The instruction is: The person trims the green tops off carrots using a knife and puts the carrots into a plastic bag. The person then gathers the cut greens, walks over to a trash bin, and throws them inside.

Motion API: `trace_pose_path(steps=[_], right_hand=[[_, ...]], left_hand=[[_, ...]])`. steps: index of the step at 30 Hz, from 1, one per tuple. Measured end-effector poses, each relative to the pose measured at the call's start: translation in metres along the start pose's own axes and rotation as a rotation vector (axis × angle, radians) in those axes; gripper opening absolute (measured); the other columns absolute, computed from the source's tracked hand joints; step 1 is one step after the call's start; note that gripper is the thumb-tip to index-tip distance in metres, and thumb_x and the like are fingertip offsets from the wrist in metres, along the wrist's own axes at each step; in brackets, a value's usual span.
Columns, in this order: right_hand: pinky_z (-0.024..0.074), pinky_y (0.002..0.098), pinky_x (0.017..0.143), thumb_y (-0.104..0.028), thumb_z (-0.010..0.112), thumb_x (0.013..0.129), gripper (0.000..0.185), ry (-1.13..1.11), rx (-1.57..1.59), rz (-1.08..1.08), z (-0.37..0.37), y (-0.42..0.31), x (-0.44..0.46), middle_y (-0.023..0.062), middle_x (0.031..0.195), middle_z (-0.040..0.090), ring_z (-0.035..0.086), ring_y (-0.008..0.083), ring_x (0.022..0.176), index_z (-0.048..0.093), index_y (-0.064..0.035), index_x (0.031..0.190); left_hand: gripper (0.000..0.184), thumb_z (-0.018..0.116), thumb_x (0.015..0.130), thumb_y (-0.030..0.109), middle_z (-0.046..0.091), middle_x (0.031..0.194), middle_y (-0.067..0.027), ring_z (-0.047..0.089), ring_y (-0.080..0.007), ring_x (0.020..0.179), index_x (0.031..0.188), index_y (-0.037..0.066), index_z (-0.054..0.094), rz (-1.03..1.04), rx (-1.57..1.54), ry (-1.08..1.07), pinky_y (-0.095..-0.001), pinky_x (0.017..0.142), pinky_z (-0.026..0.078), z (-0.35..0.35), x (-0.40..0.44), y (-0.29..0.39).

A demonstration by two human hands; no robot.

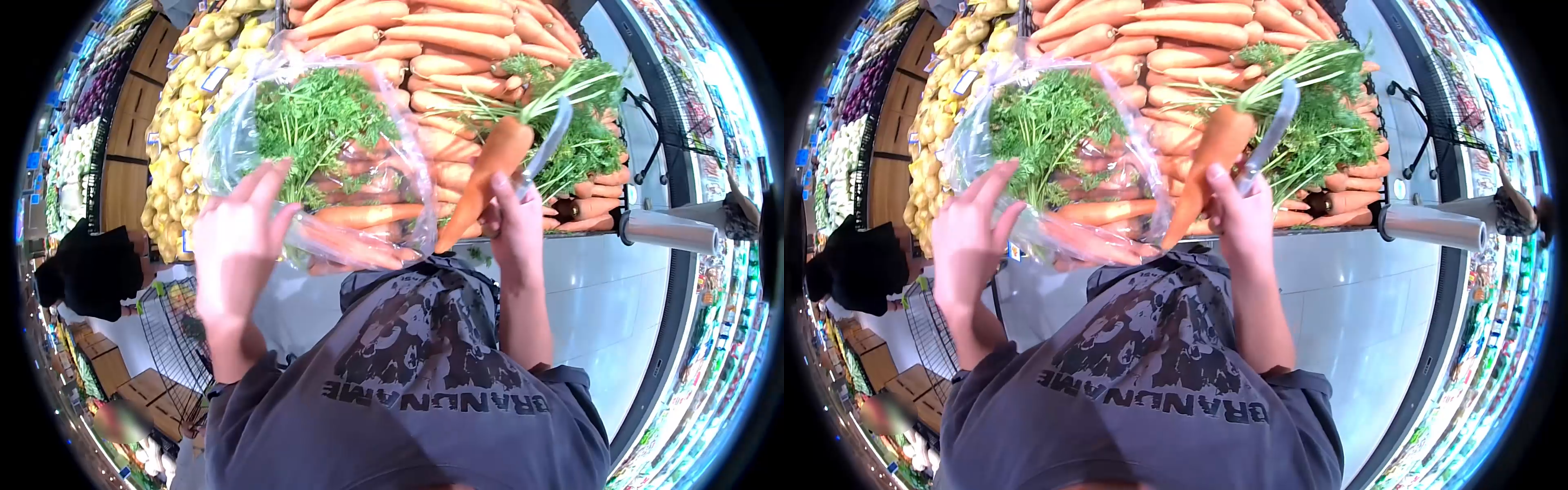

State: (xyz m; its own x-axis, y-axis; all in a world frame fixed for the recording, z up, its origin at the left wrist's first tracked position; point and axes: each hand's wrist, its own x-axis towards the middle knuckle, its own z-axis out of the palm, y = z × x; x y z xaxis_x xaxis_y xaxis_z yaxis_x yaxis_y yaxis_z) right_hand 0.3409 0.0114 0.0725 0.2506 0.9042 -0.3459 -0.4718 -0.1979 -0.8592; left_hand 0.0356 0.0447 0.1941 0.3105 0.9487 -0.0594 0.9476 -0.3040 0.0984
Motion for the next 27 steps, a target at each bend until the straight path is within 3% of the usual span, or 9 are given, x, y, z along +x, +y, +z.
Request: trace_pose_path(steps=[2,4,6,9,11,16,19,22,27], right_hand=[[0.0347,0.0201,0.041,-0.023,0.079,0.089,0.029,0.016,-0.083,-0.013,0.012,0.001,-0.003,-0.0035,0.063,0.054,0.046,0.0042,0.046,0.058,-0.0051,0.096],[0.0347,0.0202,0.042,-0.022,0.081,0.087,0.029,0.039,-0.121,-0.07,0.023,0.002,-0.008,-0.0046,0.062,0.053,0.045,0.0037,0.046,0.058,-0.0053,0.094],[0.0459,0.0222,0.058,-0.014,0.08,0.087,0.032,-0.034,-0.193,-0.095,0.028,0.002,-0.013,0.0019,0.081,0.064,0.058,0.007,0.065,0.061,0.0006,0.108],[0.0567,0.0267,0.082,-0.004,0.078,0.087,0.041,-0.097,-0.278,-0.128,0.028,0.005,-0.016,0.0088,0.105,0.073,0.069,0.0127,0.092,0.062,0.0055,0.123],[0.0547,0.0283,0.088,-0.005,0.078,0.087,0.045,-0.11,-0.275,-0.111,0.02,0.008,-0.014,0.0088,0.112,0.071,0.068,0.0142,0.099,0.06,0.0046,0.127],[0.052,0.0269,0.081,-0.009,0.076,0.091,0.038,-0.021,-0.378,-0.203,0.0,0.012,-0.014,0.0035,0.106,0.067,0.063,0.0116,0.092,0.061,0.002,0.124],[0.0461,0.031,0.062,-0.005,0.069,0.093,0.017,0.161,-0.656,-0.502,-0.021,0.008,-0.01,0.0055,0.086,0.061,0.056,0.0144,0.07,0.066,-0.0008,0.109],[0.0468,0.0322,0.062,-0.003,0.07,0.09,0.019,-0.012,-1.009,-0.724,-0.03,-0.016,-0.006,0.0123,0.085,0.061,0.059,0.0243,0.067,0.066,-0.0008,0.108],[0.0511,0.0425,0.063,-0.012,0.07,0.091,0.015,-0.043,-1.168,-0.67,-0.039,-0.018,0.015,0.0169,0.085,0.068,0.067,0.0388,0.074,0.065,-0.0049,0.103]], left_hand=[[0.039,0.069,0.091,0.019,0.072,0.113,-0.0143,0.067,-0.0339,0.106,0.128,0.01,0.066,0.15,-0.198,0.099,-0.0412,0.088,0.054,0.005,0.014,0.029],[0.044,0.066,0.094,0.015,0.066,0.12,-0.0186,0.065,-0.0323,0.107,0.135,0.003,0.06,0.391,-0.626,0.144,-0.0393,0.094,0.051,0.035,0.041,0.051],[0.054,0.064,0.099,0.017,0.062,0.131,-0.0129,0.063,-0.0227,0.112,0.149,0.004,0.046,0.303,-0.952,0.07,-0.0354,0.098,0.051,0.072,0.057,0.078],[0.053,0.062,0.102,0.023,0.061,0.129,-0.0191,0.064,-0.0244,0.111,0.144,-0.002,0.045,0.263,-1.378,-0.141,-0.0371,0.097,0.052,0.113,0.067,0.104],[0.047,0.062,0.102,0.019,0.062,0.126,-0.0129,0.063,-0.0165,0.108,0.142,-0.001,0.045,0.152,-1.767,-0.311,-0.0323,0.093,0.053,0.125,0.073,0.113],[0.042,0.062,0.101,0.012,0.063,0.121,-0.0092,0.06,-0.0122,0.108,0.138,-0.001,0.046,0.155,-1.761,-0.118,-0.0294,0.093,0.051,0.138,0.084,0.116],[0.044,0.064,0.1,0.012,0.064,0.118,-0.0099,0.062,-0.013,0.105,0.138,0.0,0.046,0.18,-1.506,-0.043,-0.0307,0.093,0.052,0.142,0.092,0.113],[0.044,0.064,0.1,0.012,0.065,0.116,-0.0096,0.064,-0.0144,0.1,0.139,0.002,0.046,-0.027,-1.519,-0.303,-0.0328,0.088,0.054,0.116,0.086,0.12],[0.053,0.066,0.098,0.033,0.065,0.11,-0.026,0.066,-0.0436,0.102,0.135,0.001,0.045,0.283,-1.112,-0.08,-0.0473,0.086,0.052,0.136,0.088,0.121]])
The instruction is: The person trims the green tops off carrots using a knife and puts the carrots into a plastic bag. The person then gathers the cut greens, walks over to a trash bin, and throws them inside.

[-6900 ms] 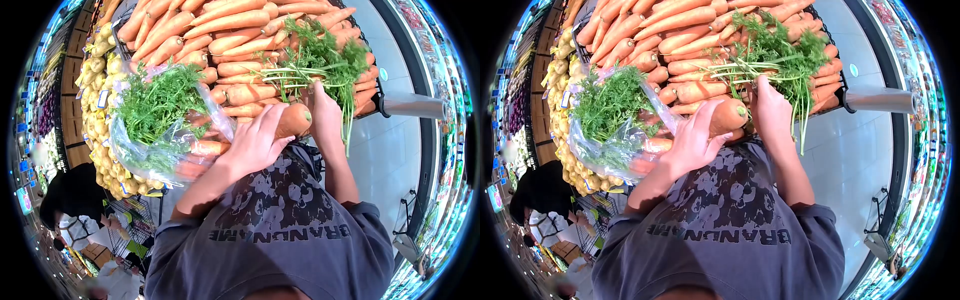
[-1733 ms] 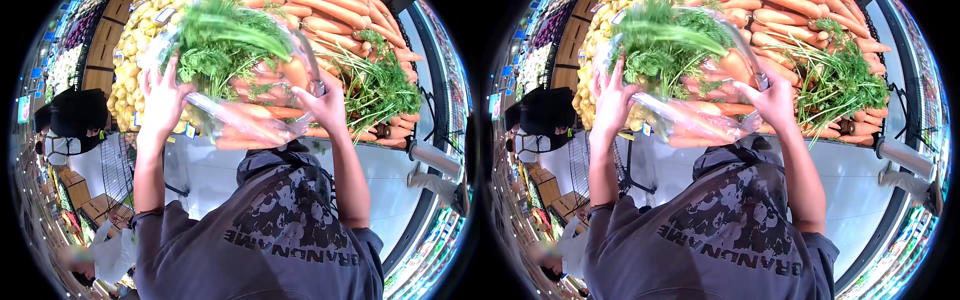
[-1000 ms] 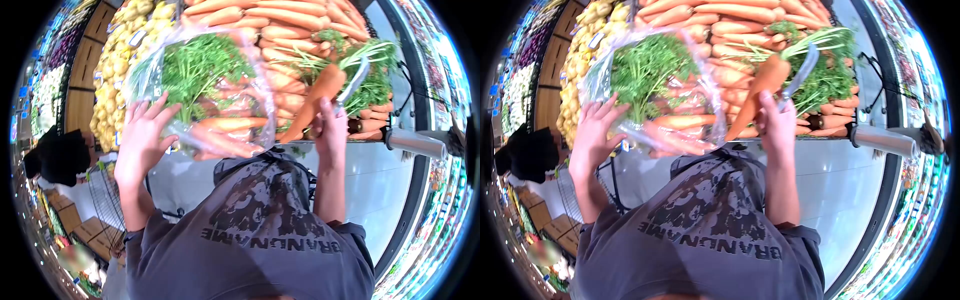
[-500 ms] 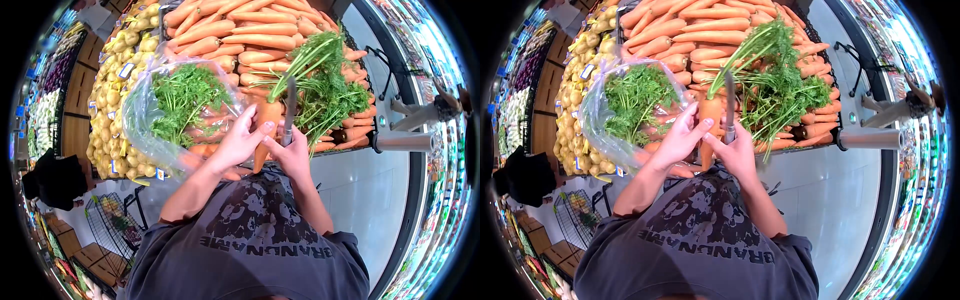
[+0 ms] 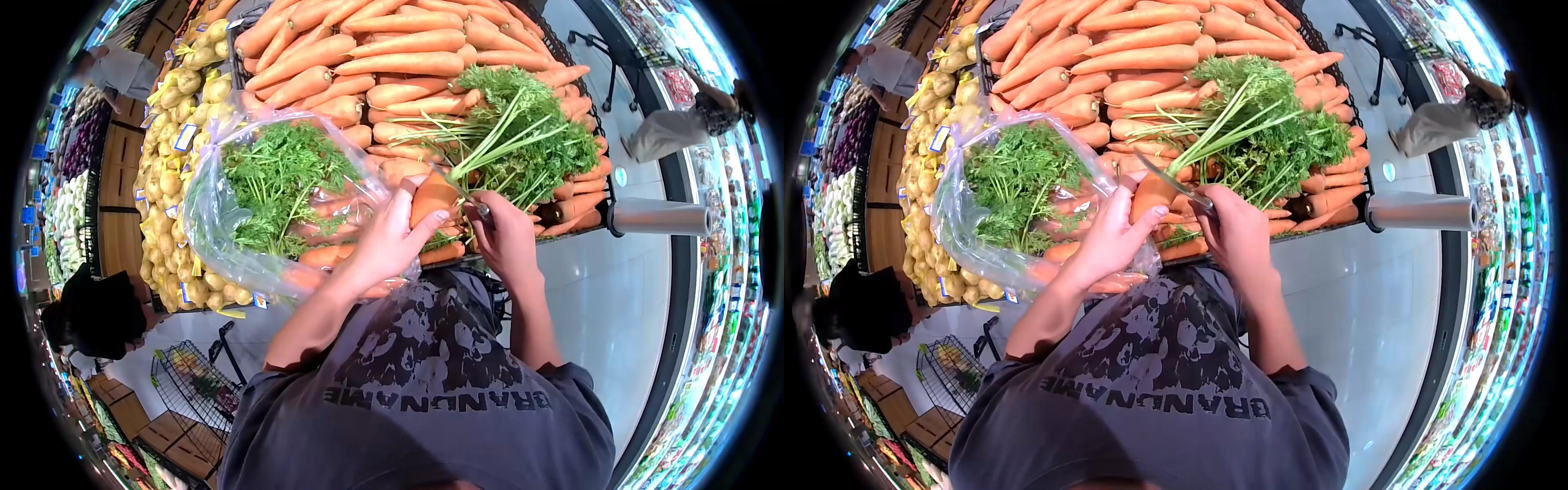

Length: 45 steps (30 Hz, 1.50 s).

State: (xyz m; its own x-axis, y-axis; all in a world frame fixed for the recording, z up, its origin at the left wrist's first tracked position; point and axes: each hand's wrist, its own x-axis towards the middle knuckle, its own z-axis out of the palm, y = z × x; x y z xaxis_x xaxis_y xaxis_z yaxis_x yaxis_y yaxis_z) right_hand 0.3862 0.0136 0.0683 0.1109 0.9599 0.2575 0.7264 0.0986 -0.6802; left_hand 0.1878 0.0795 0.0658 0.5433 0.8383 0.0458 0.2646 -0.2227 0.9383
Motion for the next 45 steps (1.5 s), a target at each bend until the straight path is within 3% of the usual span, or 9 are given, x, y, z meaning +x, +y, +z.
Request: trace_pose_path(steps=[11,16,22,35,37,38,41,43,45], right_hand=[[0.0496,0.0417,0.06,-0.01,0.07,0.091,0.015,-0.095,-0.098,-0.009,-0.005,0.011,0.014,0.017,0.08,0.066,0.064,0.0373,0.07,0.062,-0.0034,0.101],[0.0498,0.0447,0.062,-0.004,0.068,0.088,0.016,-0.131,-0.155,0.033,0.003,0.017,0.014,0.0185,0.084,0.067,0.065,0.0392,0.073,0.06,-0.0055,0.103],[0.0523,0.0462,0.063,-0.003,0.067,0.088,0.016,-0.024,-0.151,0.111,0.031,0.018,0.005,0.0186,0.087,0.069,0.068,0.0401,0.076,0.06,-0.0065,0.103],[0.0499,0.0506,0.062,-0.011,0.062,0.096,0.012,0.092,-0.171,0.224,0.052,0.019,0.007,0.0209,0.085,0.068,0.066,0.0437,0.073,0.056,-0.0058,0.104],[0.0494,0.0504,0.061,-0.015,0.063,0.098,0.014,0.119,-0.256,0.375,0.053,0.039,0.01,0.0217,0.081,0.068,0.066,0.0438,0.073,0.055,-0.0061,0.105],[0.049,0.0492,0.061,-0.016,0.064,0.098,0.015,0.137,-0.189,0.365,0.049,0.037,0.009,0.0228,0.077,0.067,0.066,0.0439,0.073,0.055,-0.0052,0.103],[0.0487,0.047,0.06,-0.013,0.064,0.097,0.013,0.142,-0.086,0.304,0.035,0.017,0.013,0.0237,0.076,0.065,0.066,0.044,0.073,0.055,-0.0039,0.101],[0.0502,0.0445,0.059,-0.013,0.066,0.095,0.012,0.141,0.07,0.318,0.032,0.014,0.013,0.0204,0.074,0.064,0.067,0.0375,0.067,0.059,-0.0045,0.1],[0.0478,0.0354,0.059,-0.013,0.068,0.096,0.012,0.048,0.281,0.419,0.026,0.007,0.012,0.0117,0.073,0.064,0.064,0.0195,0.063,0.063,-0.0034,0.102]], left_hand=[[0.054,0.068,0.096,0.028,0.058,0.12,-0.0317,0.059,-0.0499,0.11,0.132,-0.004,0.043,0.028,0.151,-0.041,-0.0504,0.092,0.049,-0.004,0.011,0.002],[0.056,0.07,0.094,0.03,0.057,0.116,-0.0261,0.062,-0.0487,0.098,0.13,-0.003,0.044,0.175,0.45,0.004,-0.0521,0.079,0.052,-0.009,0.013,-0.002],[0.053,0.071,0.092,0.031,0.056,0.111,-0.0217,0.064,-0.0451,0.086,0.125,-0.003,0.046,0.192,0.544,-0.022,-0.0498,0.066,0.054,-0.015,0.016,-0.008],[0.06,0.073,0.091,0.033,0.058,0.123,-0.0211,0.066,-0.0441,0.091,0.133,0.0,0.047,0.25,0.524,-0.061,-0.0488,0.071,0.056,-0.02,0.022,0.004],[0.065,0.078,0.087,0.03,0.058,0.123,-0.0231,0.061,-0.0467,0.109,0.137,0.005,0.045,0.217,0.591,-0.271,-0.0505,0.085,0.053,-0.014,0.002,0.031],[0.066,0.076,0.087,0.037,0.059,0.126,-0.0192,0.067,-0.0413,0.097,0.136,0.004,0.048,0.309,0.509,-0.201,-0.0482,0.075,0.056,-0.013,0.004,0.027],[0.065,0.077,0.086,0.036,0.059,0.124,-0.0178,0.066,-0.0413,0.098,0.135,0.005,0.048,0.156,0.463,-0.103,-0.0481,0.075,0.056,-0.021,0.016,0.017],[0.065,0.077,0.086,0.036,0.059,0.123,-0.0171,0.065,-0.0419,0.098,0.135,0.005,0.047,0.219,0.49,-0.046,-0.0489,0.074,0.055,-0.027,0.02,0.013],[0.065,0.077,0.086,0.036,0.059,0.123,-0.0167,0.065,-0.042,0.097,0.136,0.006,0.047,0.208,0.475,-0.079,-0.0495,0.074,0.055,-0.032,0.018,0.011]])
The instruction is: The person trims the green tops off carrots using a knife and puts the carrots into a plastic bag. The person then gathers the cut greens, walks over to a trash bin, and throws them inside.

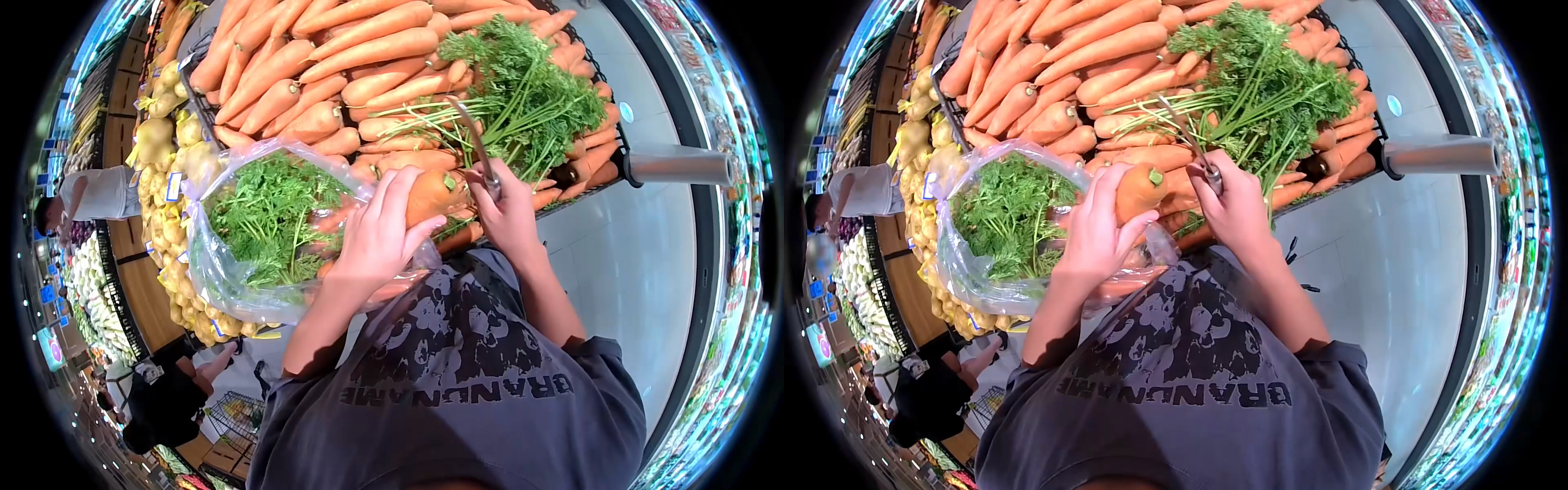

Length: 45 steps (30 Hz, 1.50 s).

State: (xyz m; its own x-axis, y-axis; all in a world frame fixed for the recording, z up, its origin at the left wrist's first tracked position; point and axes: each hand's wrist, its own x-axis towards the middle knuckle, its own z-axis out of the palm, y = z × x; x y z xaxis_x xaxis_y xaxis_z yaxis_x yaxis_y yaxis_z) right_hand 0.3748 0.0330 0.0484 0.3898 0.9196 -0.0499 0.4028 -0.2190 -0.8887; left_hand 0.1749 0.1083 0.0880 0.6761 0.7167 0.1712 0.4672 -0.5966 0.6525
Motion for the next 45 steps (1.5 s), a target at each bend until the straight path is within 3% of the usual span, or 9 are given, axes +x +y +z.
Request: trace_pose_path(steps=[7,15,19,26,28,32,36,40,45], right_hand=[[0.04,0.0221,0.061,-0.005,0.064,0.097,0.024,-0.118,0.472,-0.117,-0.007,-0.036,-0.008,-0.0039,0.083,0.057,0.05,0.0045,0.069,0.067,-0.0013,0.12],[0.0506,0.0272,0.075,0.0,0.072,0.087,0.023,-0.086,0.398,-0.191,-0.015,-0.027,-0.002,0.0076,0.1,0.067,0.064,0.0139,0.086,0.072,-0.0018,0.111],[0.0484,0.0201,0.071,-0.007,0.077,0.088,0.055,-0.126,0.662,0.004,-0.015,-0.032,-0.004,0.0069,0.127,0.061,0.06,0.0063,0.087,0.055,-0.0031,0.139],[0.0416,0.0198,0.059,-0.01,0.086,0.079,0.059,-0.106,0.414,-0.253,-0.001,-0.033,0.012,0.0032,0.116,0.066,0.048,-0.0002,0.068,0.062,-0.0024,0.132],[0.0424,0.0205,0.061,-0.013,0.088,0.078,0.055,-0.108,0.42,0.014,-0.005,-0.043,0.022,0.0018,0.107,0.068,0.05,0.0009,0.068,0.065,-0.0018,0.127],[0.0519,0.029,0.083,-0.013,0.088,0.078,0.055,-0.172,0.321,-0.244,-0.016,-0.065,0.058,0.0088,0.107,0.071,0.065,0.0125,0.094,0.064,0.0012,0.125],[0.0502,0.0221,0.066,-0.01,0.084,0.081,0.052,-0.104,0.454,-0.114,-0.036,-0.08,0.106,0.0067,0.108,0.071,0.064,0.0074,0.081,0.063,0.0004,0.128],[0.0519,0.0222,0.066,-0.009,0.076,0.087,0.048,0.235,0.195,-0.345,-0.067,-0.11,0.192,0.006,0.101,0.074,0.067,0.0083,0.084,0.06,0.0037,0.131],[0.054,0.0302,0.078,-0.017,0.079,0.087,0.051,0.12,-0.262,-0.548,-0.075,-0.083,0.301,0.0098,0.102,0.074,0.069,0.0153,0.086,0.062,-0.009,0.134]], left_hand=[[0.066,0.077,0.086,0.038,0.06,0.125,-0.0187,0.066,-0.043,0.101,0.137,0.008,0.048,-0.039,0.086,-0.03,-0.0505,0.075,0.055,0.006,-0.002,0.001],[0.066,0.076,0.088,0.036,0.058,0.131,-0.0215,0.062,-0.0445,0.11,0.138,0.005,0.046,-0.055,-0.002,-0.045,-0.0525,0.087,0.053,0.006,0.004,0.008],[0.061,0.074,0.092,0.025,0.058,0.128,-0.0231,0.061,-0.0393,0.115,0.139,0.002,0.043,-0.084,-0.357,0.091,-0.0452,0.096,0.05,0.012,0.011,0.01],[0.054,0.066,0.099,0.011,0.051,0.144,-0.0164,0.052,-0.0217,0.129,0.143,0.0,0.036,-0.065,-0.973,0.221,-0.0354,0.109,0.042,0.006,0.038,0.026],[0.055,0.065,0.099,0.011,0.047,0.15,-0.0177,0.05,-0.0218,0.132,0.143,0.0,0.034,-0.038,-1.076,0.222,-0.0359,0.111,0.041,0.005,0.043,0.029],[0.061,0.064,0.1,0.012,0.032,0.161,-0.0196,0.035,-0.0265,0.148,0.149,0.0,0.029,-0.038,-1.076,0.246,-0.0394,0.119,0.032,-0.007,0.052,0.025],[0.076,0.066,0.096,0.007,0.017,0.166,-0.0241,0.027,-0.0334,0.152,0.156,-0.001,0.02,0.015,-0.408,0.322,-0.0391,0.121,0.027,-0.045,0.035,0.029],[0.043,0.07,0.089,0.006,0.06,0.132,-0.0178,0.059,-0.0315,0.124,0.131,0.003,0.058,-0.139,-0.245,0.115,-0.039,0.106,0.044,-0.085,-0.013,0.01],[0.026,0.075,0.086,0.016,0.063,0.118,-0.0171,0.062,-0.0348,0.113,0.108,0.005,0.065,-0.521,0.213,-0.118,-0.0455,0.094,0.048,-0.088,-0.062,-0.017]])
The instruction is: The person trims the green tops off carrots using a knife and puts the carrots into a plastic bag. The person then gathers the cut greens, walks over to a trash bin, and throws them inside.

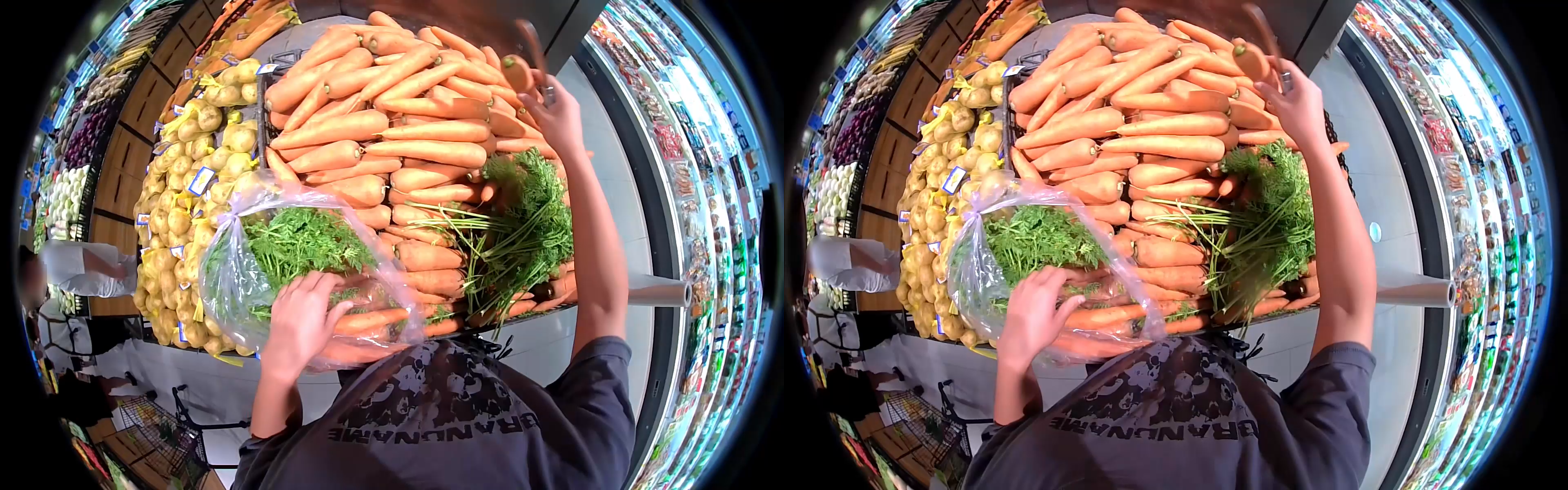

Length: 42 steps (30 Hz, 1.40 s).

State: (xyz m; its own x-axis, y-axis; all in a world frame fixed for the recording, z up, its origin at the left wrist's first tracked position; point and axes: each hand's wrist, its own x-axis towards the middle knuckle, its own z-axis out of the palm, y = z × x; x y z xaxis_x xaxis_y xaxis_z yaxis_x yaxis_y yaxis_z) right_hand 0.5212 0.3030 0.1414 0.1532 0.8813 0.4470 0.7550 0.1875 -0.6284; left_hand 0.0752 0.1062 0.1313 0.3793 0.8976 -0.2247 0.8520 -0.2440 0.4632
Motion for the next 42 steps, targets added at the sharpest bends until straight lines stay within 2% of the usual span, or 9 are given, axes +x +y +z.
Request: trace_pose_path(steps=[4,11,12,18,24,31,33,39,42], right_hand=[[0.0551,0.0419,0.079,-0.029,0.08,0.084,0.048,-0.164,-0.347,-0.009,0.028,0.013,0.015,0.0156,0.096,0.073,0.071,0.0343,0.088,0.065,-0.0152,0.129],[0.0538,0.0303,0.059,-0.02,0.072,0.09,0.026,-0.215,0.052,0.155,0.051,0.06,0.024,0.0015,0.082,0.072,0.067,0.0108,0.069,0.073,-0.0089,0.114],[0.052,0.0267,0.054,-0.019,0.071,0.092,0.024,-0.082,-0.07,-0.039,0.052,0.079,0.028,0.0001,0.084,0.072,0.064,0.0085,0.066,0.073,-0.0073,0.113],[0.0451,0.0187,0.054,-0.021,0.068,0.097,0.027,-0.097,0.257,0.208,0.008,-0.026,-0.034,-0.0009,0.096,0.073,0.053,0.0012,0.064,0.073,-0.0093,0.121],[0.0461,0.0237,0.061,-0.012,0.069,0.094,0.022,-0.49,0.255,0.117,0.007,-0.106,-0.161,0.0012,0.089,0.072,0.057,0.0065,0.069,0.072,-0.0032,0.114],[0.0457,0.0271,0.064,-0.016,0.071,0.094,0.022,-0.887,0.758,0.644,0.062,-0.159,-0.269,0.0021,0.081,0.068,0.055,0.0077,0.07,0.07,-0.0012,0.111],[0.0455,0.0306,0.064,-0.018,0.069,0.095,0.022,-0.809,0.583,0.331,0.09,-0.148,-0.299,0.0054,0.075,0.064,0.054,0.0114,0.067,0.069,-0.0014,0.11],[0.0475,0.0339,0.066,-0.019,0.067,0.095,0.021,-0.821,0.445,0.383,0.102,-0.146,-0.307,0.0108,0.076,0.064,0.056,0.0163,0.068,0.068,-0.0024,0.108],[0.0383,0.0211,0.054,-0.01,0.063,0.098,0.016,-0.639,0.664,0.408,0.096,-0.146,-0.306,-0.004,0.078,0.059,0.045,0.0036,0.059,0.069,-0.0029,0.112]], left_hand=[[0.04,0.076,0.082,0.016,0.06,0.13,-0.0169,0.051,-0.0369,0.13,0.119,0.005,0.064,-0.006,0.142,0.064,-0.0477,0.106,0.043,0.03,-0.015,-0.028],[0.063,0.075,0.076,0.004,0.052,0.147,-0.0143,0.037,-0.0385,0.143,0.137,0.007,0.058,0.073,0.25,-0.01,-0.0469,0.118,0.032,0.06,-0.026,-0.053],[0.062,0.073,0.076,0.004,0.054,0.145,-0.014,0.038,-0.0378,0.142,0.136,0.006,0.059,0.089,0.26,-0.007,-0.0463,0.118,0.033,0.07,-0.025,-0.06],[0.057,0.073,0.076,0.008,0.061,0.135,-0.011,0.05,-0.0324,0.129,0.132,0.004,0.061,0.044,0.158,-0.082,-0.0438,0.108,0.04,0.07,-0.025,-0.054],[0.043,0.075,0.076,0.007,0.066,0.116,-0.0082,0.055,-0.0281,0.117,0.119,0.008,0.069,0.082,0.218,-0.146,-0.0394,0.099,0.044,0.062,-0.008,-0.049],[0.037,0.073,0.077,0.008,0.066,0.108,-0.0099,0.064,-0.0315,0.107,0.114,0.008,0.069,0.19,0.154,-0.178,-0.044,0.088,0.053,0.097,-0.006,-0.042],[0.04,0.075,0.077,0.012,0.067,0.111,-0.0098,0.064,-0.0285,0.109,0.117,0.009,0.068,0.152,0.437,-0.086,-0.0436,0.091,0.052,0.114,-0.01,-0.045],[0.042,0.072,0.086,0.018,0.067,0.115,-0.0096,0.064,-0.0267,0.111,0.127,0.011,0.062,0.104,0.493,-0.26,-0.043,0.093,0.049,0.109,-0.007,-0.045],[0.046,0.073,0.086,0.019,0.066,0.114,-0.01,0.065,-0.028,0.111,0.129,0.011,0.06,0.114,0.553,-0.273,-0.0451,0.094,0.048,0.105,-0.009,-0.041]])
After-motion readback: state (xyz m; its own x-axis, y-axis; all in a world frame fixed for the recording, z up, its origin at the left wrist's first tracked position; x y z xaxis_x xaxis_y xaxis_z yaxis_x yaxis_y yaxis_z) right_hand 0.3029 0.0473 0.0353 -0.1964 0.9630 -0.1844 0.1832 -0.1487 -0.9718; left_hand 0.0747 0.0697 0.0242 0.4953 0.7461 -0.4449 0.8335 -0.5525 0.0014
